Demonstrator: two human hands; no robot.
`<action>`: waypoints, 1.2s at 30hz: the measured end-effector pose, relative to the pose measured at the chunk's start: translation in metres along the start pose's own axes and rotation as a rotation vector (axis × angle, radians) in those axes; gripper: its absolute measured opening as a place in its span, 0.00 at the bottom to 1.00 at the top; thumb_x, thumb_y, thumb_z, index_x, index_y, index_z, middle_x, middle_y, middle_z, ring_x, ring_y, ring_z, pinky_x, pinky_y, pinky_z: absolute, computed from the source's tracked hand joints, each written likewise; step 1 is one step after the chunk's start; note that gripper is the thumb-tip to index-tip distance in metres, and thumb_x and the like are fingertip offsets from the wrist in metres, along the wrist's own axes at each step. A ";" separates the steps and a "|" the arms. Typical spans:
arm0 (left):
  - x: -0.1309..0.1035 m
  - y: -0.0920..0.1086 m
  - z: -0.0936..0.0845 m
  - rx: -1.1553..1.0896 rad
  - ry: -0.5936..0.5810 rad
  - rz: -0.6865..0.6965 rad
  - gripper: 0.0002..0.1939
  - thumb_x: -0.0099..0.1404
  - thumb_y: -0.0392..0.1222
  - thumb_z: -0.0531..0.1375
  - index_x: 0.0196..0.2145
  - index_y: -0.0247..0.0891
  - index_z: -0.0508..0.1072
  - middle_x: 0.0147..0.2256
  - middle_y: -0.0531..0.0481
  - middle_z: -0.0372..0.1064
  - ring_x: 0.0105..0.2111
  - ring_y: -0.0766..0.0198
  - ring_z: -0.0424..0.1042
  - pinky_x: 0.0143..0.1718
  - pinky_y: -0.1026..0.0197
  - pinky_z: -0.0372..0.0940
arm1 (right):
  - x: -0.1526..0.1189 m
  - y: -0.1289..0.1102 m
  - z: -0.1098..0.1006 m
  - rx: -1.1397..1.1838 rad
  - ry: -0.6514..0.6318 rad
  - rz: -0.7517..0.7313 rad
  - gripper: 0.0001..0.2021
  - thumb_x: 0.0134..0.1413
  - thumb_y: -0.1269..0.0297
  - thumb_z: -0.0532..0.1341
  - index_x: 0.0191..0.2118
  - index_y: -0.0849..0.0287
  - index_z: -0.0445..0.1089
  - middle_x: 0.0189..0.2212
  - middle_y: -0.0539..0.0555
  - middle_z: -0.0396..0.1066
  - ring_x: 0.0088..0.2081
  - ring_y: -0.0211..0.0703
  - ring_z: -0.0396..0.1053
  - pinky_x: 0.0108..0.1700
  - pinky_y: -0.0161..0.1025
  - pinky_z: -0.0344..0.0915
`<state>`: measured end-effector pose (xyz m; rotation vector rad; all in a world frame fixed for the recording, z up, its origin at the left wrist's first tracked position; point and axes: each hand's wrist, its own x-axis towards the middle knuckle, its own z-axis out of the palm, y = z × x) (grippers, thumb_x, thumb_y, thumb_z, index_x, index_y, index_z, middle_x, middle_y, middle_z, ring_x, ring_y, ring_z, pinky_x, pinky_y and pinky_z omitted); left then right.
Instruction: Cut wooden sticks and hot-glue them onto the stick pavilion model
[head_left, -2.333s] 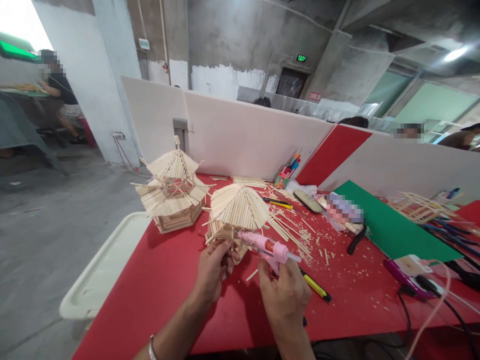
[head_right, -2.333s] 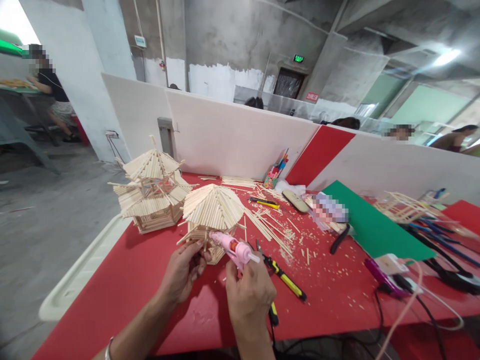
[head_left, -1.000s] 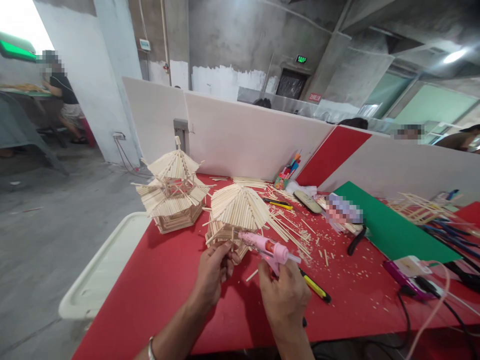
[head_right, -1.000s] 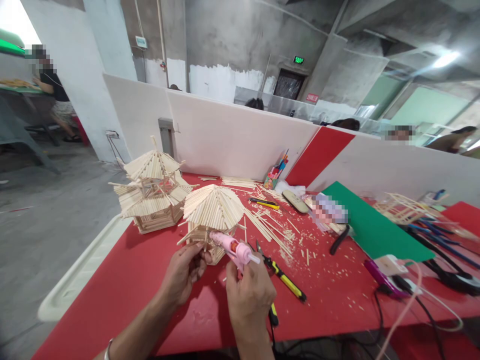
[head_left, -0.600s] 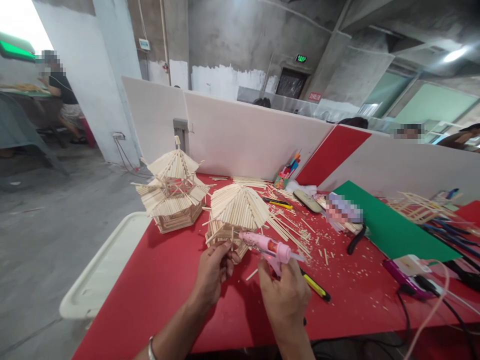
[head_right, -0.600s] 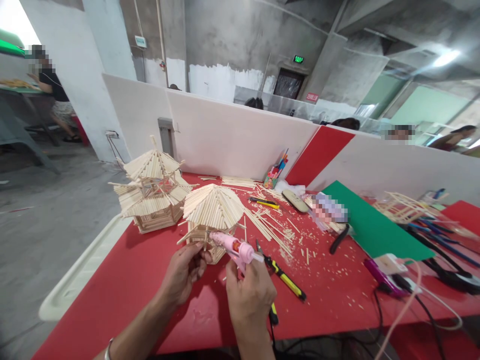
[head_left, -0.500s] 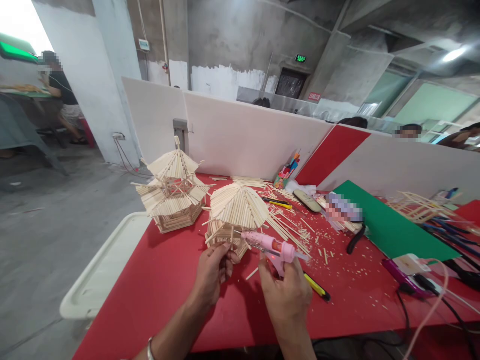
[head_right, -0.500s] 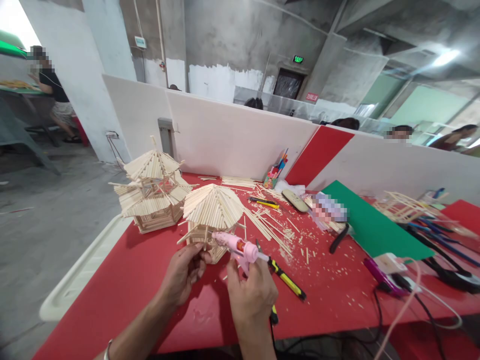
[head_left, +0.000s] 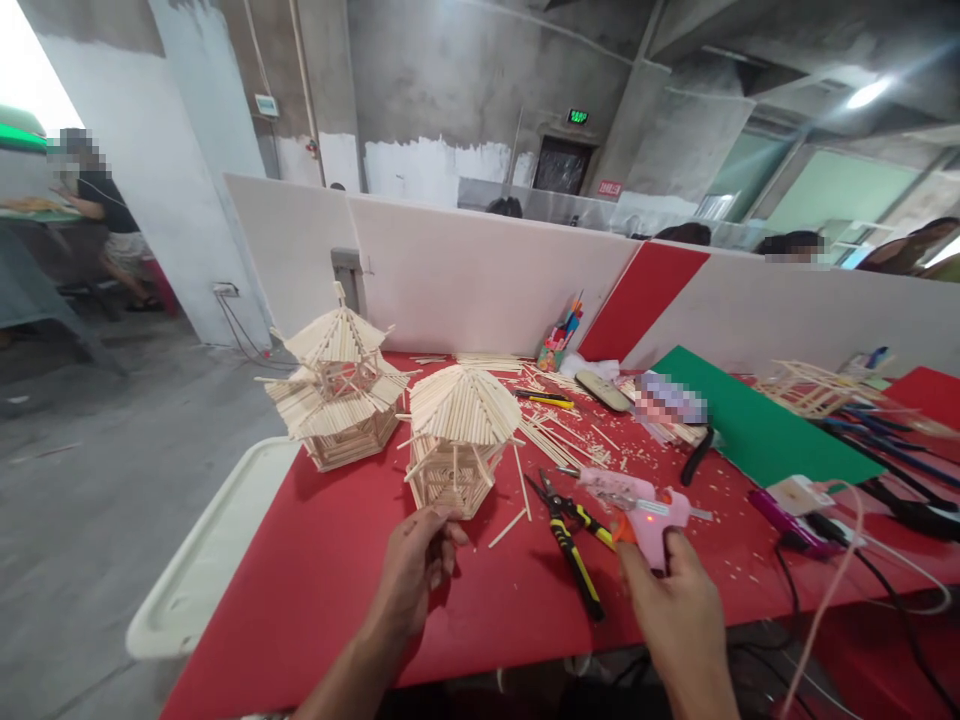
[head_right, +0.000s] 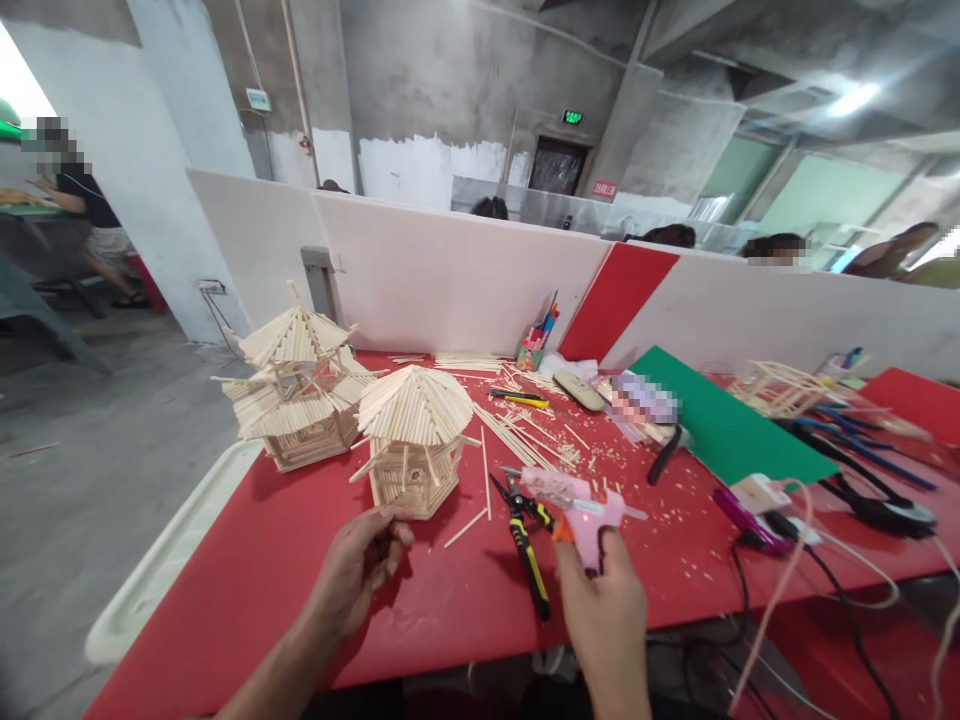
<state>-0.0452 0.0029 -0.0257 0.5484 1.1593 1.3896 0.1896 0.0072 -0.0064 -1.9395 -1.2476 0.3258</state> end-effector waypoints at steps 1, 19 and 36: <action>-0.001 -0.001 0.000 0.007 0.004 -0.006 0.16 0.50 0.51 0.63 0.26 0.33 0.74 0.20 0.51 0.69 0.12 0.74 0.57 0.11 0.71 0.45 | 0.004 0.008 -0.004 -0.060 0.011 0.026 0.15 0.40 0.48 0.55 0.29 0.53 0.64 0.18 0.53 0.69 0.21 0.48 0.66 0.22 0.38 0.59; -0.012 -0.006 0.004 0.036 0.033 0.066 0.13 0.48 0.47 0.65 0.25 0.33 0.71 0.18 0.52 0.68 0.11 0.75 0.55 0.11 0.71 0.43 | 0.071 0.092 -0.011 -0.572 -0.391 0.222 0.28 0.57 0.47 0.43 0.51 0.61 0.66 0.46 0.69 0.70 0.46 0.58 0.70 0.43 0.49 0.64; -0.014 -0.012 0.012 0.116 0.050 0.042 0.13 0.46 0.46 0.65 0.25 0.34 0.72 0.18 0.53 0.69 0.12 0.75 0.55 0.11 0.71 0.43 | 0.063 0.094 -0.007 -0.628 -0.301 0.223 0.29 0.59 0.51 0.37 0.57 0.62 0.59 0.48 0.69 0.66 0.48 0.60 0.68 0.41 0.52 0.66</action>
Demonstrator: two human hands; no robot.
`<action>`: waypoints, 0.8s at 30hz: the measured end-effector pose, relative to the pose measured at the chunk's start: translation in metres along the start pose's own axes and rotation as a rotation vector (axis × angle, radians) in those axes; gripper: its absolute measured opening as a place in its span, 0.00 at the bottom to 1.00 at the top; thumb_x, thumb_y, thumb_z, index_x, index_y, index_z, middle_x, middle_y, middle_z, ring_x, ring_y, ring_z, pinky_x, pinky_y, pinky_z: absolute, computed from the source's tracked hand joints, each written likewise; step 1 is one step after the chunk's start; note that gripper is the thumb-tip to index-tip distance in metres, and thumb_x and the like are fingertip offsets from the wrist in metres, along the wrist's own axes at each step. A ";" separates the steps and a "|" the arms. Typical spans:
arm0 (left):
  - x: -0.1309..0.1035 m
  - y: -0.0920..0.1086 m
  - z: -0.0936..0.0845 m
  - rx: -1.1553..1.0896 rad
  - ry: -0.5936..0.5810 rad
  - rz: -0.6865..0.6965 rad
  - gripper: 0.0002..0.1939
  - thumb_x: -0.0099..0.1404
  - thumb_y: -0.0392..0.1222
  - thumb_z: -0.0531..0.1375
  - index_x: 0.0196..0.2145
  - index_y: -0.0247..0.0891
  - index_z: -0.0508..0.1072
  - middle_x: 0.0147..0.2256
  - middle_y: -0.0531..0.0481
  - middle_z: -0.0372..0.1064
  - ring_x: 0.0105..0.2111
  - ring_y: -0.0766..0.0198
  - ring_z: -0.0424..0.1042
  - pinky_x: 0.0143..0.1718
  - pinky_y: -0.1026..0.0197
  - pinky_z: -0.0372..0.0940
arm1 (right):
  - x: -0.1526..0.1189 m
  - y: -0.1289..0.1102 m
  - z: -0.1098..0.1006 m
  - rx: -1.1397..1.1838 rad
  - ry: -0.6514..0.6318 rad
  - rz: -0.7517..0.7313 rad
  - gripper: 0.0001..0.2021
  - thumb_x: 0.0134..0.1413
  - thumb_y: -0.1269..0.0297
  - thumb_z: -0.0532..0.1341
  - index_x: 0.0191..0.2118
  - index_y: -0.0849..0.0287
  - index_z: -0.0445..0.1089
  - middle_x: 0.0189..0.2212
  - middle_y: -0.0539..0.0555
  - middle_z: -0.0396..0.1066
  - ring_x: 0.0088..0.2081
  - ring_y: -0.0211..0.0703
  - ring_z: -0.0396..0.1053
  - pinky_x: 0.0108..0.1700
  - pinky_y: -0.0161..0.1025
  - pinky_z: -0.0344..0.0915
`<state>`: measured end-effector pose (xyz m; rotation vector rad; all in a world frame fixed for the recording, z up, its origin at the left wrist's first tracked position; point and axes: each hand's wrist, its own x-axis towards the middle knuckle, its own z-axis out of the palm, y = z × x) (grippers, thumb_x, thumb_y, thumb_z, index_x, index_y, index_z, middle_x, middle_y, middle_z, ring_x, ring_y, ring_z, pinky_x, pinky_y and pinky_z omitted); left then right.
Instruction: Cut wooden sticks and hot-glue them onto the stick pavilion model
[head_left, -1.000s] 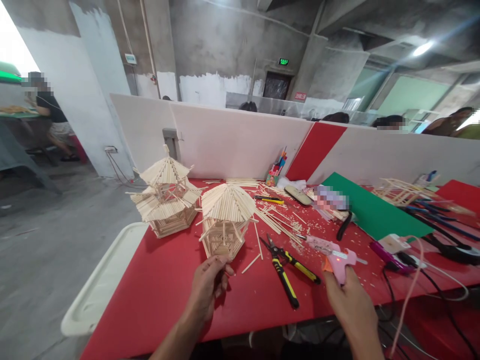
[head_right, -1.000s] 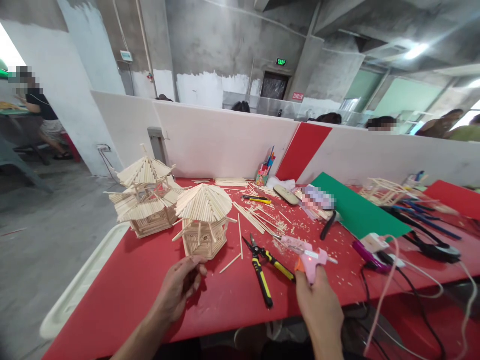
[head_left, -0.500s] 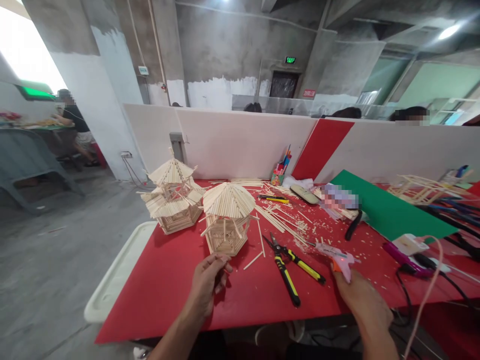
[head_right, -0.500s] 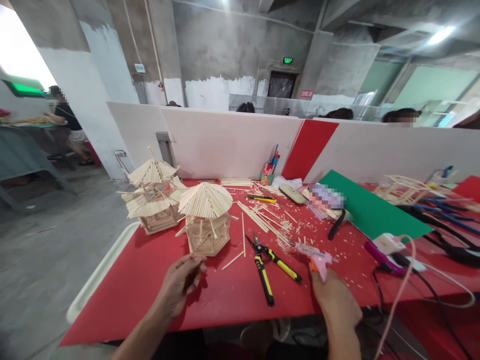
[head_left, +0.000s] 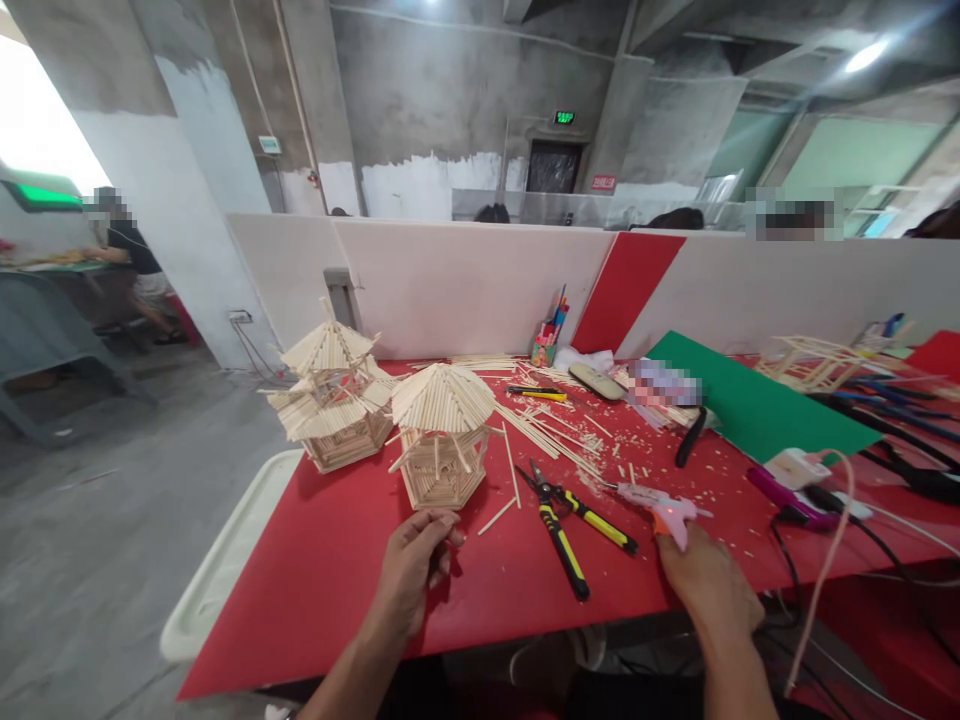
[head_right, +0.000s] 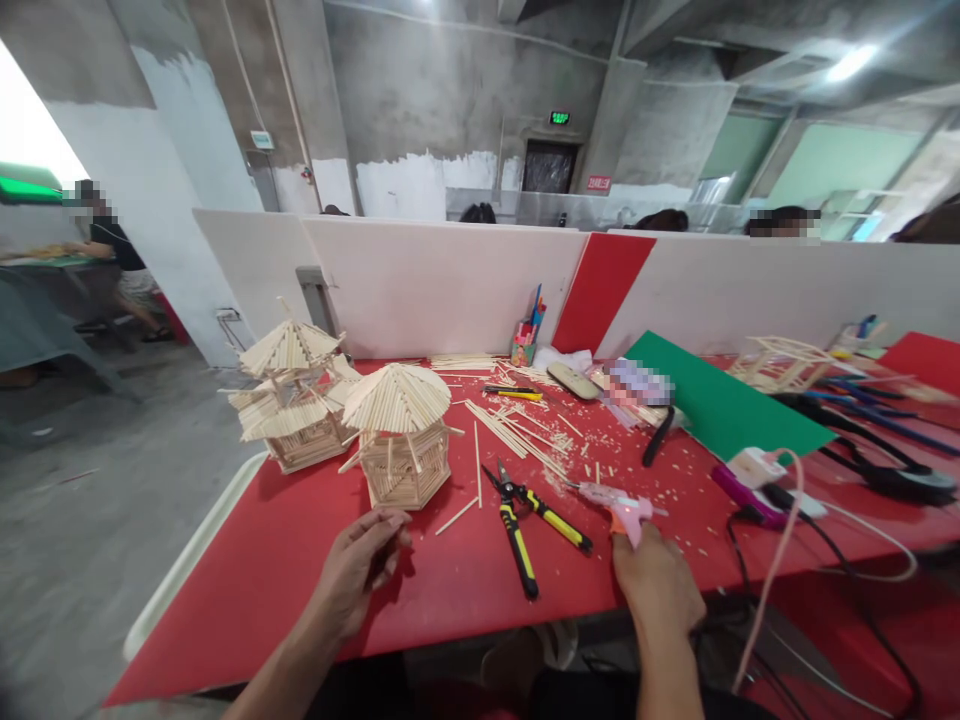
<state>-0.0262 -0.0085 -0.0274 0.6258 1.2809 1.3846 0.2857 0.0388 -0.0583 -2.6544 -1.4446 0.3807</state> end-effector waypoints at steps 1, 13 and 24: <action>0.000 0.000 0.000 0.005 0.002 -0.001 0.13 0.46 0.46 0.65 0.25 0.34 0.72 0.18 0.53 0.68 0.12 0.75 0.56 0.11 0.71 0.43 | -0.001 0.000 0.000 0.000 0.006 0.003 0.28 0.59 0.51 0.37 0.56 0.62 0.60 0.47 0.68 0.67 0.47 0.60 0.68 0.41 0.51 0.66; 0.009 -0.007 -0.001 0.032 -0.022 0.001 0.14 0.48 0.47 0.64 0.27 0.34 0.71 0.19 0.53 0.68 0.12 0.75 0.54 0.12 0.71 0.43 | -0.002 -0.002 -0.003 0.041 0.024 -0.059 0.23 0.58 0.56 0.45 0.53 0.63 0.63 0.44 0.66 0.70 0.44 0.54 0.71 0.41 0.44 0.65; 0.012 -0.012 0.014 1.204 -0.186 0.595 0.11 0.61 0.37 0.52 0.30 0.38 0.74 0.32 0.46 0.73 0.32 0.60 0.71 0.32 0.61 0.61 | -0.039 -0.043 0.014 0.077 0.140 -0.224 0.23 0.58 0.59 0.48 0.56 0.64 0.61 0.47 0.64 0.66 0.50 0.52 0.65 0.45 0.41 0.62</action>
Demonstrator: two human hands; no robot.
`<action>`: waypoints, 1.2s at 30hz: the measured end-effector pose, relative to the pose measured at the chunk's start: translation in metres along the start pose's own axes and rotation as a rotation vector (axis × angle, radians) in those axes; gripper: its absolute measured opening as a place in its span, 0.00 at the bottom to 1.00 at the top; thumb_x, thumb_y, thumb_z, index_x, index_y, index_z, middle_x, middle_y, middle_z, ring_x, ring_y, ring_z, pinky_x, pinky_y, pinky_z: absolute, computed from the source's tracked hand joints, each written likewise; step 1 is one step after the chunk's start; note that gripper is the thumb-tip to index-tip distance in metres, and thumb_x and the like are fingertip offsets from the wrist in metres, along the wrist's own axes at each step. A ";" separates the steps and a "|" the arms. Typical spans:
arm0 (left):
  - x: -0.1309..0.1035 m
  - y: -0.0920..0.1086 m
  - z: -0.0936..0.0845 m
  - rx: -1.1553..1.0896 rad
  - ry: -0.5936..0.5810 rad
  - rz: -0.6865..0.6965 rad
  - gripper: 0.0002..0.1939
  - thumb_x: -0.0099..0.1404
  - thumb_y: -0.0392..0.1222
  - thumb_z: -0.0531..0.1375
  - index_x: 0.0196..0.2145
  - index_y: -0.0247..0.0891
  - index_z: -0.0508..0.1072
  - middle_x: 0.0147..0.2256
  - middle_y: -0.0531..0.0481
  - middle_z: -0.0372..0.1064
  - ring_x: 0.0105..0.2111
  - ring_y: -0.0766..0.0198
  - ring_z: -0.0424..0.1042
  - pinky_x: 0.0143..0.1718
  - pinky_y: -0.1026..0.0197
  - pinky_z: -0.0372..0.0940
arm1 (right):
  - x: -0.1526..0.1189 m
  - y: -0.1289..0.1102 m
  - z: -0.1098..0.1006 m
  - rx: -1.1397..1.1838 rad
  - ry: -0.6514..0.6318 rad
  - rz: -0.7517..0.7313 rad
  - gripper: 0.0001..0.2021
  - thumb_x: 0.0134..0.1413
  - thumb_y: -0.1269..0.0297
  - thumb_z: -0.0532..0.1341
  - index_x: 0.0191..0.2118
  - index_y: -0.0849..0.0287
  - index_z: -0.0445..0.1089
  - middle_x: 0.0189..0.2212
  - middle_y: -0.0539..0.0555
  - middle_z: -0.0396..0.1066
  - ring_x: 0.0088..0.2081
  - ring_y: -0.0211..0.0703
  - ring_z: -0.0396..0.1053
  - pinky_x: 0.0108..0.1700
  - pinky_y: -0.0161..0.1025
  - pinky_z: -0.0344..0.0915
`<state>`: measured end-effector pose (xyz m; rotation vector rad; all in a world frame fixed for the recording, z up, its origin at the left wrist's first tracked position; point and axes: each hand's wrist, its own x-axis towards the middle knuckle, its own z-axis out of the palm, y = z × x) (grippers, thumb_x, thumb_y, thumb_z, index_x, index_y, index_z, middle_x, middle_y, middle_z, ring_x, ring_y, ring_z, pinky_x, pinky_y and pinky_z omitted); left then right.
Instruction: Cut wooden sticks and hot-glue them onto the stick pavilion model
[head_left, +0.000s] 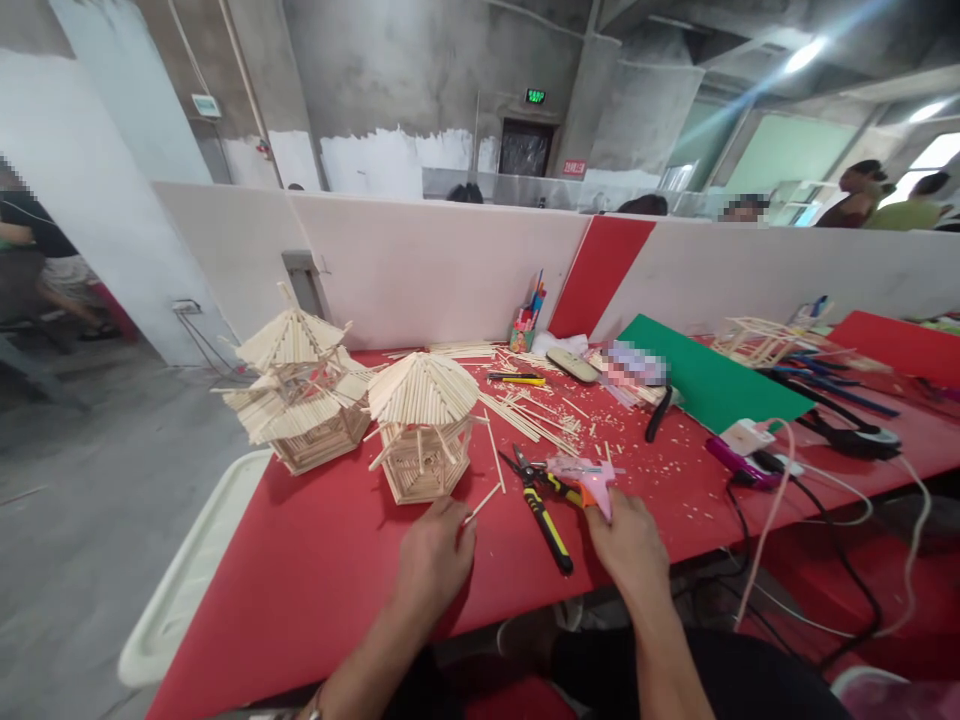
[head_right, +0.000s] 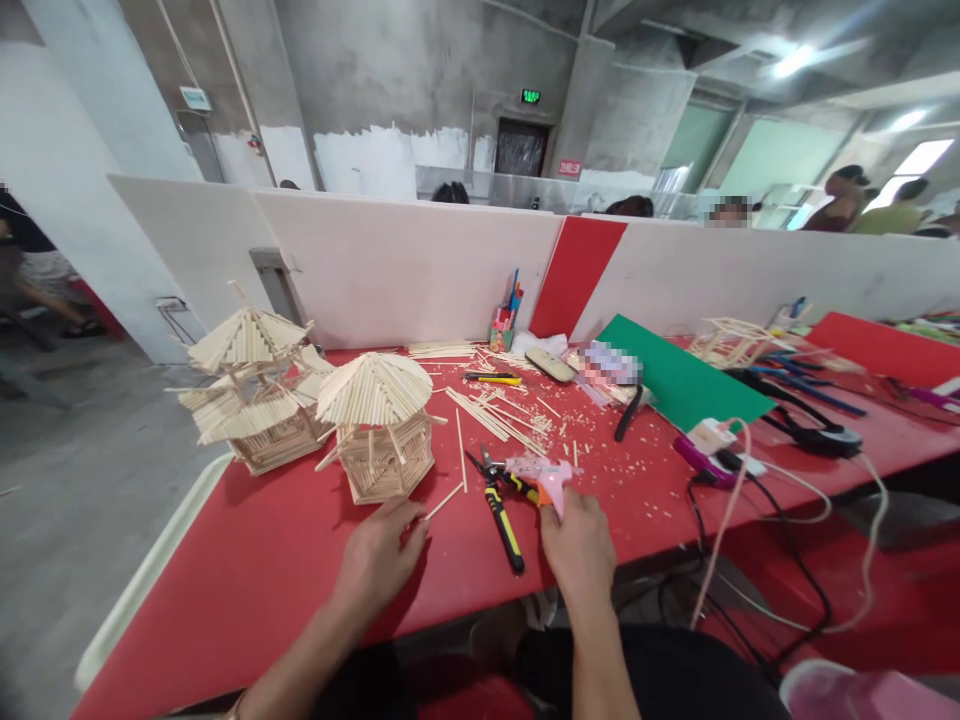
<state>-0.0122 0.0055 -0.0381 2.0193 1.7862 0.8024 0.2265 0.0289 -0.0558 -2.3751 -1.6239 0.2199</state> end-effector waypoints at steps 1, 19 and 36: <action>0.003 0.004 0.003 0.122 -0.034 0.026 0.12 0.63 0.36 0.51 0.32 0.37 0.74 0.34 0.44 0.73 0.33 0.59 0.72 0.32 0.61 0.62 | -0.001 -0.002 0.001 -0.008 0.012 -0.006 0.23 0.58 0.60 0.49 0.56 0.64 0.60 0.47 0.64 0.66 0.50 0.53 0.64 0.46 0.41 0.61; -0.007 -0.016 0.002 -0.225 0.065 -0.122 0.08 0.58 0.34 0.52 0.26 0.39 0.70 0.23 0.49 0.69 0.24 0.59 0.68 0.27 0.61 0.61 | -0.019 -0.030 0.023 0.148 -0.055 -0.047 0.21 0.58 0.64 0.48 0.56 0.62 0.60 0.51 0.60 0.67 0.49 0.46 0.67 0.46 0.36 0.61; -0.024 -0.002 -0.026 -1.129 0.067 -0.398 0.19 0.53 0.57 0.62 0.27 0.37 0.67 0.19 0.58 0.65 0.10 0.75 0.57 0.09 0.72 0.51 | -0.001 0.033 -0.001 -0.076 -0.121 0.104 0.24 0.60 0.51 0.44 0.53 0.60 0.62 0.40 0.63 0.70 0.42 0.54 0.71 0.41 0.45 0.65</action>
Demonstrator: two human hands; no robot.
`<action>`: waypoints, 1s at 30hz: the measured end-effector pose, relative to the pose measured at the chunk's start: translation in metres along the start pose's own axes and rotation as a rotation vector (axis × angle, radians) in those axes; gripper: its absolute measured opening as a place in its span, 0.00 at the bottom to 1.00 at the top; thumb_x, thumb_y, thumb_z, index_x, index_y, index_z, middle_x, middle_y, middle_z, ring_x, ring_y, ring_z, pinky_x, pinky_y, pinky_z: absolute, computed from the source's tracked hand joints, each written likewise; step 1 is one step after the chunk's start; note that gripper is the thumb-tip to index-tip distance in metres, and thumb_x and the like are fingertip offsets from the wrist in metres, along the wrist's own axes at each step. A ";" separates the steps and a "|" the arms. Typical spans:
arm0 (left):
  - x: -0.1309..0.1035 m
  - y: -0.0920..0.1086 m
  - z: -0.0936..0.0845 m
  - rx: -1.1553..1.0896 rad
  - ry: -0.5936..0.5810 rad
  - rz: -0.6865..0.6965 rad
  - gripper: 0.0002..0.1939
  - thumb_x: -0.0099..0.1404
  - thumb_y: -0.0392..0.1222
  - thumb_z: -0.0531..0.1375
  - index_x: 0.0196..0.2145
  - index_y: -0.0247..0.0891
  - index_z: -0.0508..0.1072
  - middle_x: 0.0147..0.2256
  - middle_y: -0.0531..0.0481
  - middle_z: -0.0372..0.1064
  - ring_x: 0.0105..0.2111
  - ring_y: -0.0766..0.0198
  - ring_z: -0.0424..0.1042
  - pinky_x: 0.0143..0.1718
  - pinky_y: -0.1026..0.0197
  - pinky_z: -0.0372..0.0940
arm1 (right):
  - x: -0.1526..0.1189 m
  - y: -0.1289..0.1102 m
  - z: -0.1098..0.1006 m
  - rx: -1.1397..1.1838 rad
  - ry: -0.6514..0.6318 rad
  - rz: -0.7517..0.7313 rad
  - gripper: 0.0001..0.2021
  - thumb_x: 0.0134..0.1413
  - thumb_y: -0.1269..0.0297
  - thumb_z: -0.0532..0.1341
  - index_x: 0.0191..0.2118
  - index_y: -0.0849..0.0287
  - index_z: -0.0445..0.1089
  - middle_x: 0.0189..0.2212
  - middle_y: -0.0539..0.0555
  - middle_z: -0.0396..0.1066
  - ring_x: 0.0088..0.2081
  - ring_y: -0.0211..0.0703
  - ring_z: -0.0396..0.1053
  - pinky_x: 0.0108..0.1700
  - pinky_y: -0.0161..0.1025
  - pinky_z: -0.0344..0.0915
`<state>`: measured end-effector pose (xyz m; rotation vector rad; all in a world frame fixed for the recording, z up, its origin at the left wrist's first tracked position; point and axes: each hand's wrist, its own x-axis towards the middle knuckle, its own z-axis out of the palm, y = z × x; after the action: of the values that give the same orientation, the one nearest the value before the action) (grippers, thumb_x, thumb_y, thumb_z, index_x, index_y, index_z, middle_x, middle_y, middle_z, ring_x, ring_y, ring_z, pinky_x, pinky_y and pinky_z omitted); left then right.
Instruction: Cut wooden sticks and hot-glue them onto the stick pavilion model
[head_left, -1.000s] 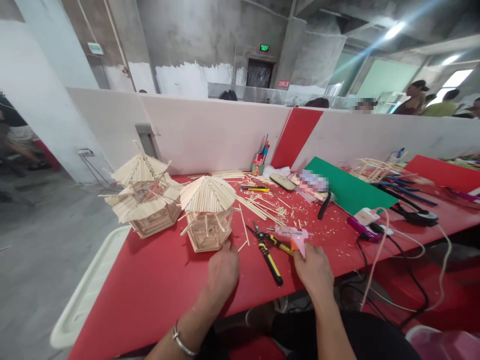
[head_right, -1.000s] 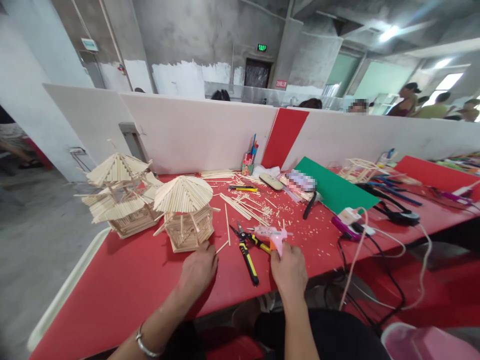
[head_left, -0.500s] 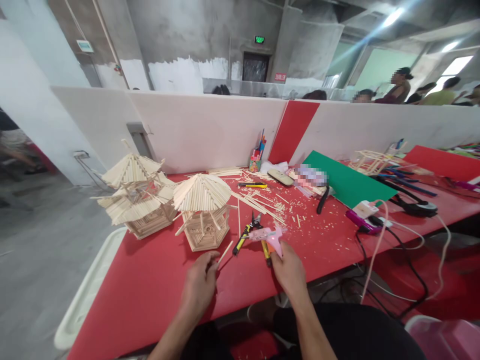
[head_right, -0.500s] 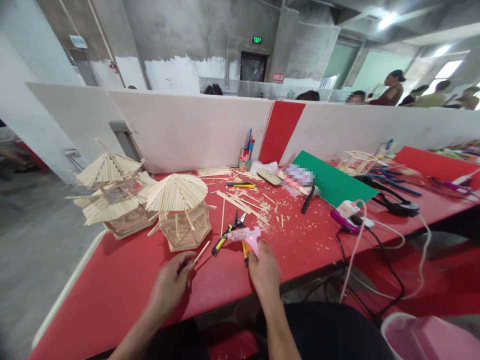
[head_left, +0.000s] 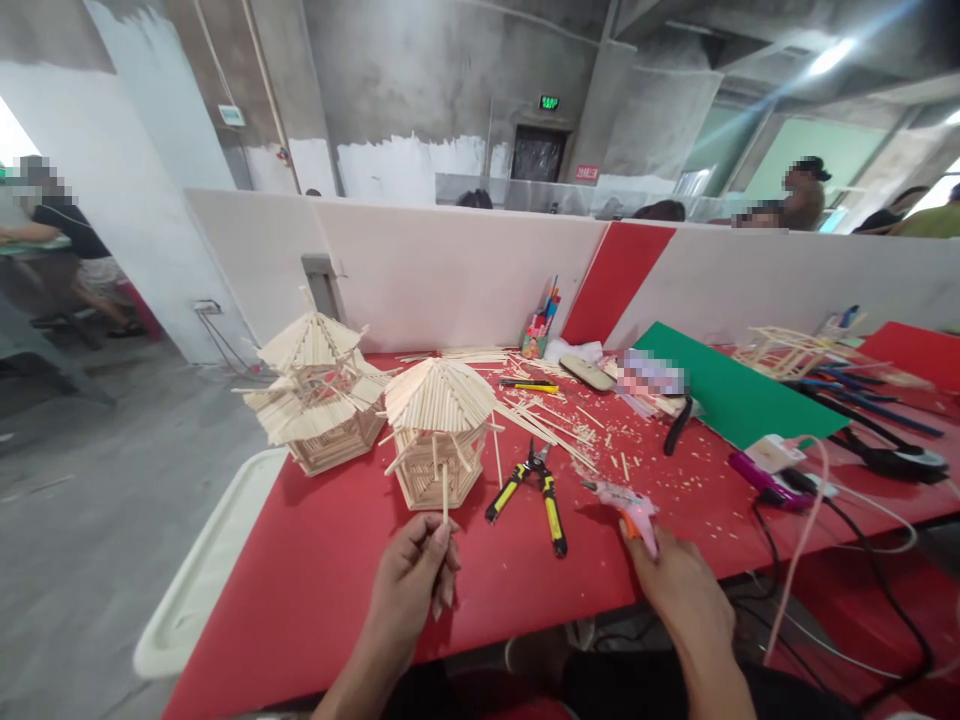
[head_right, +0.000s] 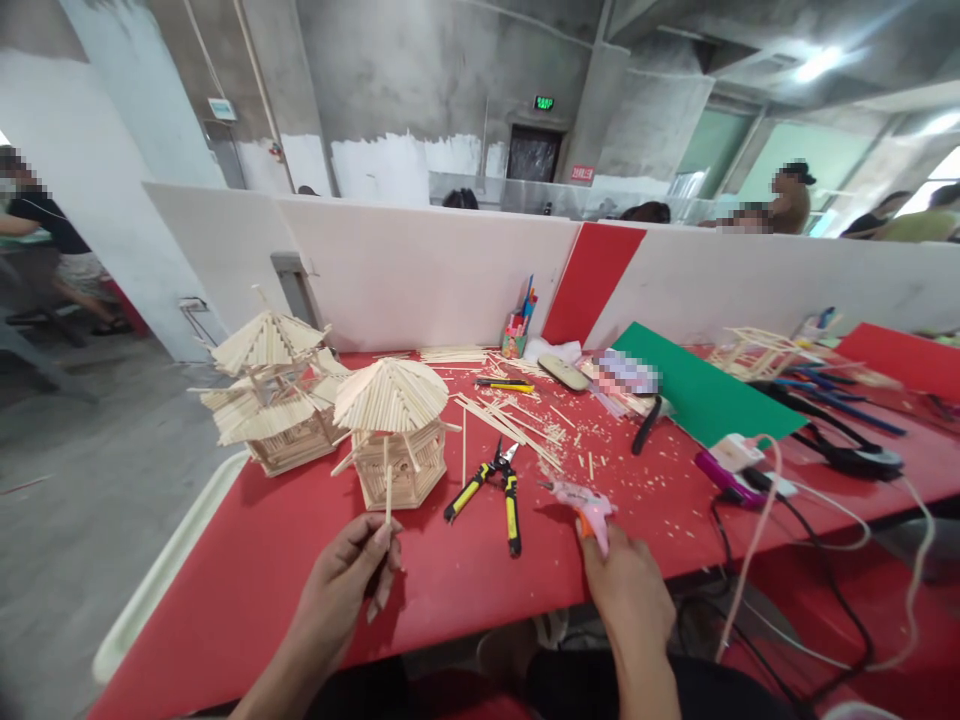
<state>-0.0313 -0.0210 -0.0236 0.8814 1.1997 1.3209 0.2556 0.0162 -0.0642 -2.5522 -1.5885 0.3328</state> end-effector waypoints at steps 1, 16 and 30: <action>0.000 0.000 -0.001 -0.001 0.005 0.001 0.19 0.54 0.57 0.62 0.27 0.37 0.67 0.18 0.58 0.64 0.09 0.75 0.57 0.09 0.72 0.51 | -0.001 -0.004 0.000 -0.029 0.009 0.006 0.25 0.61 0.51 0.43 0.55 0.60 0.61 0.41 0.63 0.69 0.42 0.54 0.70 0.41 0.45 0.65; -0.001 0.009 -0.020 0.136 0.251 0.201 0.14 0.59 0.53 0.58 0.28 0.39 0.68 0.18 0.57 0.62 0.14 0.73 0.56 0.14 0.70 0.54 | -0.001 -0.008 0.013 -0.069 0.206 0.049 0.23 0.62 0.58 0.44 0.56 0.67 0.58 0.40 0.65 0.67 0.42 0.54 0.68 0.39 0.44 0.65; -0.002 0.011 -0.022 0.196 0.249 0.232 0.13 0.60 0.51 0.58 0.28 0.39 0.68 0.18 0.57 0.62 0.14 0.71 0.59 0.16 0.68 0.57 | -0.009 -0.018 0.020 -0.076 0.305 -0.010 0.22 0.60 0.60 0.46 0.54 0.68 0.61 0.40 0.66 0.67 0.42 0.56 0.67 0.41 0.45 0.62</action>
<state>-0.0549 -0.0251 -0.0175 1.0433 1.4731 1.5531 0.2313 0.0156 -0.0787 -2.4986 -1.5244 -0.1164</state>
